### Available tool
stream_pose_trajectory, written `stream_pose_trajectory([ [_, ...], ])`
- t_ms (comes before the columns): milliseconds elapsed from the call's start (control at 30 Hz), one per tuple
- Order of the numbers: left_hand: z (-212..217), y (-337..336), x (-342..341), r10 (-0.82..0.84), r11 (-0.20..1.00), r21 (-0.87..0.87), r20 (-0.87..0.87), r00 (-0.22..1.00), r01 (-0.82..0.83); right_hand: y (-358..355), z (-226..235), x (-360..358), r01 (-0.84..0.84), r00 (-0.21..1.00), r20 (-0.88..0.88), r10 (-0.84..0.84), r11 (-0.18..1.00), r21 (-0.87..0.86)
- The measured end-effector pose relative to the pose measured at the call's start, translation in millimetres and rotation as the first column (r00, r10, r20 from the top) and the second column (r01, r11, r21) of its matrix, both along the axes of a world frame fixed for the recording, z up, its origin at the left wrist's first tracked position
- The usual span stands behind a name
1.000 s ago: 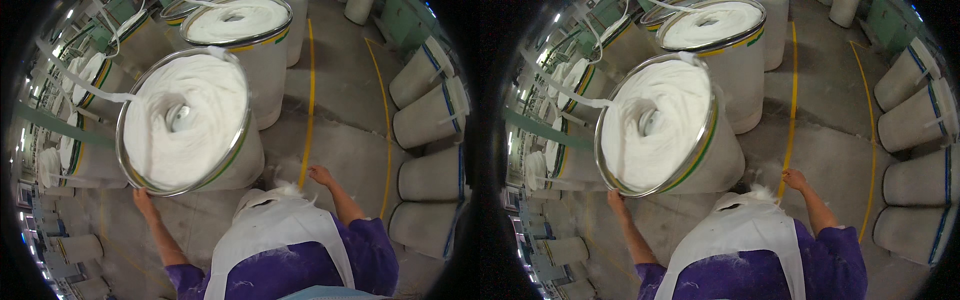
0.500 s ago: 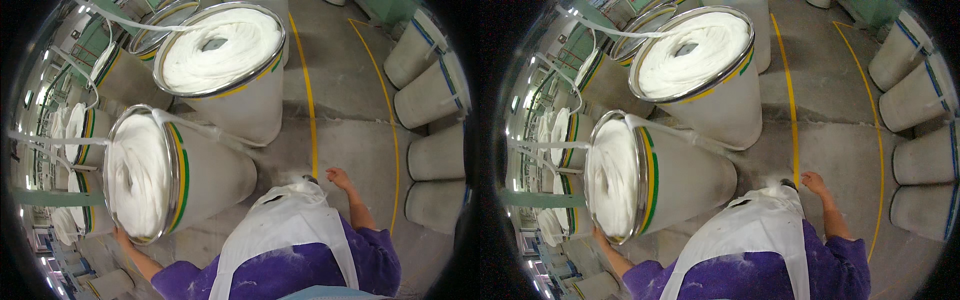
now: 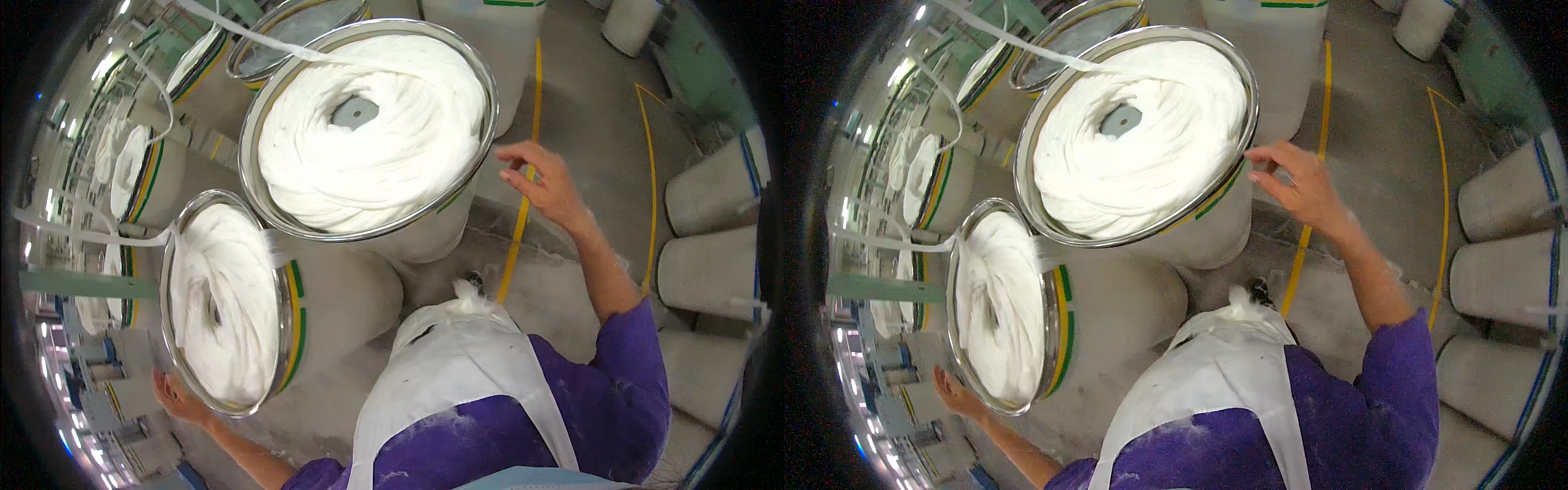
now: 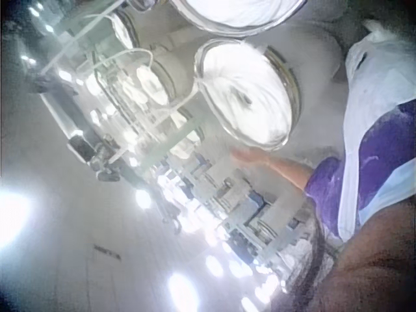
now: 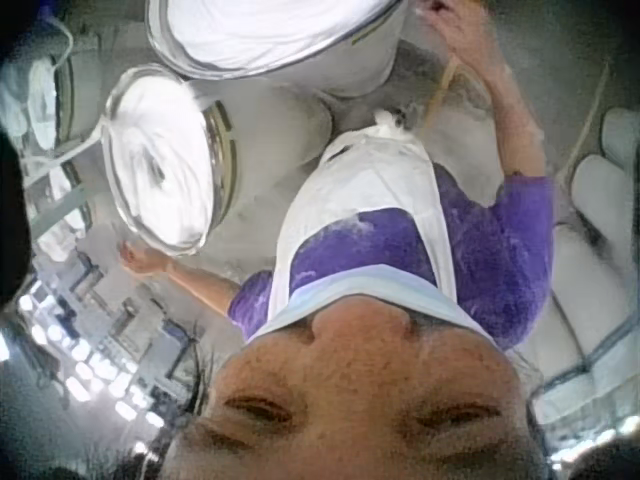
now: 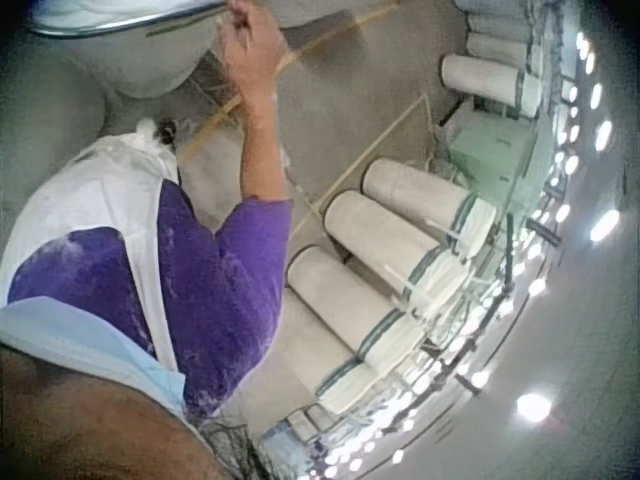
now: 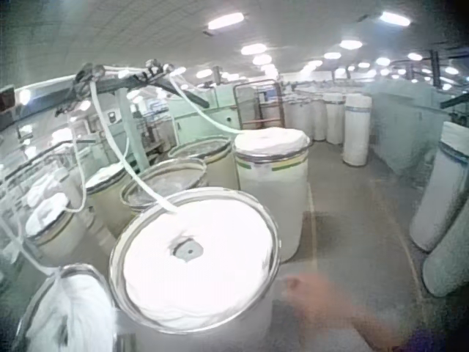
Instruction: The person handles white textile roving in a factory, pulling strands from large cylindrical containers and feeding them into overhead machinery. They repeatedly move between containers, adjust the roving, and place metal lids on the containers.
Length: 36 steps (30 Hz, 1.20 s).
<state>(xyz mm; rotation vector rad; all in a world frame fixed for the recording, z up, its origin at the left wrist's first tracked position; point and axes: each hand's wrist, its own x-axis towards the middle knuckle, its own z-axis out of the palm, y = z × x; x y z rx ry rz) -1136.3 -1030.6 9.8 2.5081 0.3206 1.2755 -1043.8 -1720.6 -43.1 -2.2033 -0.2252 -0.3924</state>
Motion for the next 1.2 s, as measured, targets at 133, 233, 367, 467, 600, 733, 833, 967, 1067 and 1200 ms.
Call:
stream_pose_trajectory([
  [133,25,-150,27,-0.256,0.918,0.243,-0.242,0.936,0.313,-3,19,55,-0.117,0.977,0.143,0.161,0.953,-0.279],
  [233,17,-233,48,-0.452,0.774,0.240,-0.437,0.778,0.585,-1,23,76,-0.234,0.972,-0.102,0.211,0.865,-0.444],
  [367,-5,-302,73,-0.642,0.649,0.083,-0.472,0.604,0.756,-9,17,86,-0.461,0.886,-0.135,0.444,0.876,-0.143],
  [467,-19,-335,92,-0.704,0.615,0.001,-0.450,0.550,0.788,-37,-7,89,-0.319,0.804,-0.226,0.550,0.719,0.618],
  [600,-33,-371,114,-0.778,0.559,-0.108,-0.411,0.475,0.822,-65,-87,63,0.007,0.881,0.026,0.472,-0.069,0.998],
  [733,-39,-398,125,-0.778,0.521,-0.177,-0.500,0.380,0.835,-67,-156,11,0.615,0.719,-0.601,0.348,0.083,0.784],
  [833,-33,-412,135,-0.759,0.529,-0.295,-0.584,0.289,0.796,-85,-134,-6,0.692,0.716,-0.649,-0.258,0.385,0.611],
  [967,-23,-427,155,-0.671,0.588,-0.458,-0.736,0.086,0.667,-82,-45,14,0.197,0.978,-0.012,-0.209,0.899,0.392],
  [1067,-23,-433,168,-0.651,0.596,-0.520,-0.759,-0.011,0.612,-33,-7,34,0.200,0.979,0.026,-0.201,0.939,-0.278],
  [1200,-35,-427,170,-0.662,0.621,-0.418,-0.733,0.158,0.663,15,1,29,0.166,0.957,-0.155,-0.245,0.901,-0.401],
])
